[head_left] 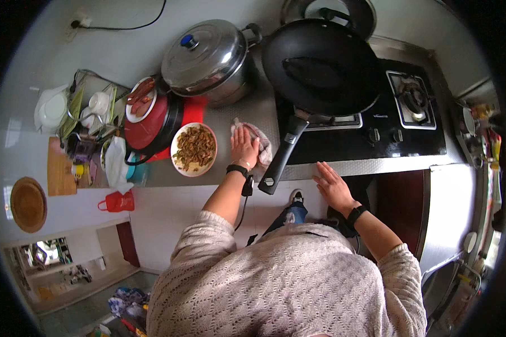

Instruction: The person wipes the kitchen sink and countertop with a cloth, rinses the cloth under running water, and wrings it out. The person repeats wiping and rinsing steps across the sink and counter area.

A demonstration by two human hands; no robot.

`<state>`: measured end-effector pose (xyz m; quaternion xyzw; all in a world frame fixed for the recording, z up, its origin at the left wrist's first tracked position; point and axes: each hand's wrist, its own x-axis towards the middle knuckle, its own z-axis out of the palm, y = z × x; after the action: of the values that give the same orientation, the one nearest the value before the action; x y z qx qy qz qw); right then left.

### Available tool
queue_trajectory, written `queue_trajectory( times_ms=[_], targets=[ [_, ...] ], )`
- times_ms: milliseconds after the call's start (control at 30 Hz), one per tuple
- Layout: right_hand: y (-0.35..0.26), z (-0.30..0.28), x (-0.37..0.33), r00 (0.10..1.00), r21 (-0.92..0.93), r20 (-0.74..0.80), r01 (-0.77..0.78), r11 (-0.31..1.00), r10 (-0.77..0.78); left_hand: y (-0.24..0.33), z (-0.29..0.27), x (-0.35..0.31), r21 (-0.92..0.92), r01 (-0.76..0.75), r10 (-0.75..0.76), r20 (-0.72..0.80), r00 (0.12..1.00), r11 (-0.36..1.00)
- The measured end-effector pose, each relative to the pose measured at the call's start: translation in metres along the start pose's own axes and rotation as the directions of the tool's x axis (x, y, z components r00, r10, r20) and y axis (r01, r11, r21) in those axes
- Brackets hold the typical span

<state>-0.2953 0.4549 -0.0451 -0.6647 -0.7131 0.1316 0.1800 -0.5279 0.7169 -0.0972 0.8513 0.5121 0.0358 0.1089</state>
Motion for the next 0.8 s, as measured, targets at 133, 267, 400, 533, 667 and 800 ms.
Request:
queue_trajectory(
  times_ms=[133, 267, 400, 533, 667, 800],
  targets=[
    [0.004, -0.005, -0.009, 0.999, 0.051, -0.048, -0.003, 0.999, 0.006, 0.011, 0.01, -0.039, 0.128, -0.106, 0.108, -0.004, 0.994, 0.986],
    [0.012, -0.016, -0.042, 0.992, 0.08, -0.084, -0.09, 0.993, 0.097, 0.041, 0.012, -0.094, 0.074, -0.327, 0.33, -0.038, 0.943, 0.942],
    [0.024, -0.025, -0.086, 0.973, 0.092, -0.115, -0.191, 0.977, 0.201, 0.084, 0.025, -0.135, 0.105, -0.336, 0.331, 0.065, 0.941, 0.936],
    [0.043, -0.032, -0.155, 0.914, 0.133, -0.173, -0.348, 0.928, 0.367, 0.146, 0.028, -0.129, 0.114, -0.486, 0.464, 0.175, 0.868, 0.867],
    [0.046, -0.048, -0.228, 0.808, 0.163, -0.219, -0.522, 0.837, 0.547, 0.218, 0.043, -0.102, 0.206, -0.684, 0.655, 0.197, 0.73, 0.7],
    [0.048, -0.049, -0.302, 0.704, 0.213, -0.267, -0.622, 0.753, 0.658, 0.294, 0.059, -0.089, 0.137, -0.75, 0.713, 0.239, 0.659, 0.647]
  ],
)
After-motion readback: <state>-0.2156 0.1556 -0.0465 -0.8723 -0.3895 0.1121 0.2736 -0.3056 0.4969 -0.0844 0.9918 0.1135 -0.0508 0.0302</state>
